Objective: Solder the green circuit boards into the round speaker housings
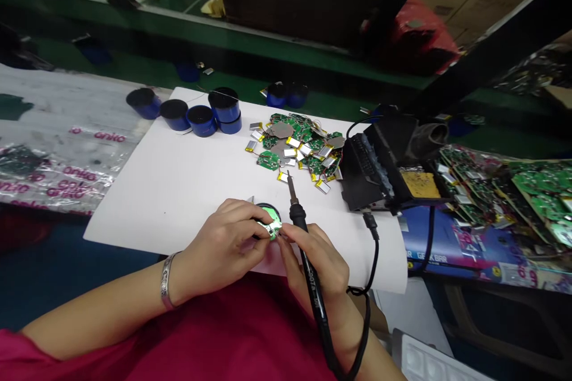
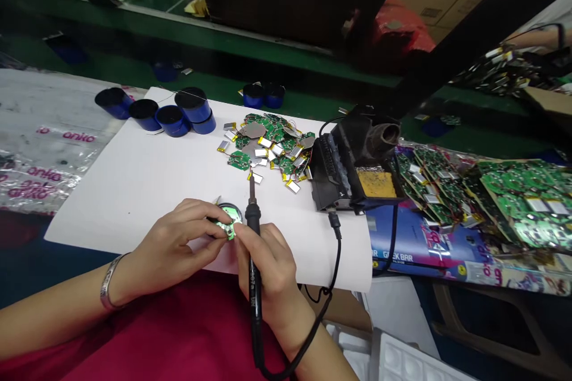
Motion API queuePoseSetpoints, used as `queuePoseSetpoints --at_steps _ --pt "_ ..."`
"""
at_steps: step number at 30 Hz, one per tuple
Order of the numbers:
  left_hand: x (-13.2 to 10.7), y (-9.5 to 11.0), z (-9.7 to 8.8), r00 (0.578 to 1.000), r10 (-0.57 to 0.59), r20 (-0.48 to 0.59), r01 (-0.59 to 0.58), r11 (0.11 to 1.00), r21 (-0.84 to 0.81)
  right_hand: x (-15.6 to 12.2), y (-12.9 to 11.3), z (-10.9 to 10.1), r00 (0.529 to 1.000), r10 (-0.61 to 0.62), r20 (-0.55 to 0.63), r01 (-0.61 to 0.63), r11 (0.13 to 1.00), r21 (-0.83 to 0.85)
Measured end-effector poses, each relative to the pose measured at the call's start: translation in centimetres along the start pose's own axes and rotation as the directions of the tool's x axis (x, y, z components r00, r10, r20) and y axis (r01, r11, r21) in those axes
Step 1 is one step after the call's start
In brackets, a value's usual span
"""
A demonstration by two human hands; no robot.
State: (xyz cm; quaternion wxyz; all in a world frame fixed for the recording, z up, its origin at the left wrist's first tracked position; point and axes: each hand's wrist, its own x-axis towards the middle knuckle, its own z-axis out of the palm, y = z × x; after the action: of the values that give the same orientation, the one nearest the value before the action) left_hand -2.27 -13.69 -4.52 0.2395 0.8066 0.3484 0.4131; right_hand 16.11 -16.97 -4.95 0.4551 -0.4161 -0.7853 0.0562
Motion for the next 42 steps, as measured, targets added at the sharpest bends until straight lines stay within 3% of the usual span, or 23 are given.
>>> queuePoseSetpoints --at_steps 3,8,13,16,18,21,24,29,34,42 --pt "-0.6 0.4 0.1 0.998 -0.028 -0.058 0.031 0.998 0.048 -0.1 -0.2 0.1 1.000 0.013 -0.006 -0.013 1.000 -0.015" --pt "-1.4 1.1 0.3 0.970 -0.207 -0.129 0.224 0.965 0.139 -0.2 -0.4 0.3 1.000 -0.004 -0.008 0.003 0.998 -0.057" --pt "-1.0 1.2 0.1 0.921 -0.388 -0.041 0.391 0.916 0.096 0.1 -0.7 0.4 1.000 -0.021 0.000 0.021 0.995 -0.094" --pt "-0.7 1.2 0.1 0.897 -0.441 -0.019 0.442 0.895 0.064 0.3 -0.9 -0.1 0.999 0.028 -0.020 -0.030 0.994 -0.101" --pt "-0.7 1.2 0.1 0.890 -0.456 -0.020 0.457 0.888 0.055 0.4 -0.9 -0.8 0.990 0.128 -0.060 -0.134 0.986 -0.101" --pt "-0.8 1.2 0.2 0.880 -0.474 -0.016 0.475 0.879 0.048 0.8 -0.6 -2.1 0.933 0.331 -0.142 -0.339 0.940 -0.038" --pt "-0.9 1.3 0.3 0.875 -0.483 -0.015 0.483 0.875 0.037 1.5 -0.3 -3.4 0.887 0.426 -0.178 -0.412 0.904 0.113" --pt "-0.9 1.2 0.6 0.876 -0.481 -0.032 0.481 0.876 0.024 2.7 -0.5 -4.1 0.919 0.349 -0.184 -0.326 0.934 0.145" --pt "-1.0 1.1 0.8 0.880 -0.472 -0.046 0.473 0.881 0.024 3.3 -1.0 -4.2 0.953 0.301 -0.049 -0.290 0.944 0.154" --pt "-0.9 1.4 0.9 0.878 -0.475 -0.055 0.476 0.879 0.012 3.4 -0.8 -4.8 0.961 0.267 0.072 -0.274 0.951 0.142"
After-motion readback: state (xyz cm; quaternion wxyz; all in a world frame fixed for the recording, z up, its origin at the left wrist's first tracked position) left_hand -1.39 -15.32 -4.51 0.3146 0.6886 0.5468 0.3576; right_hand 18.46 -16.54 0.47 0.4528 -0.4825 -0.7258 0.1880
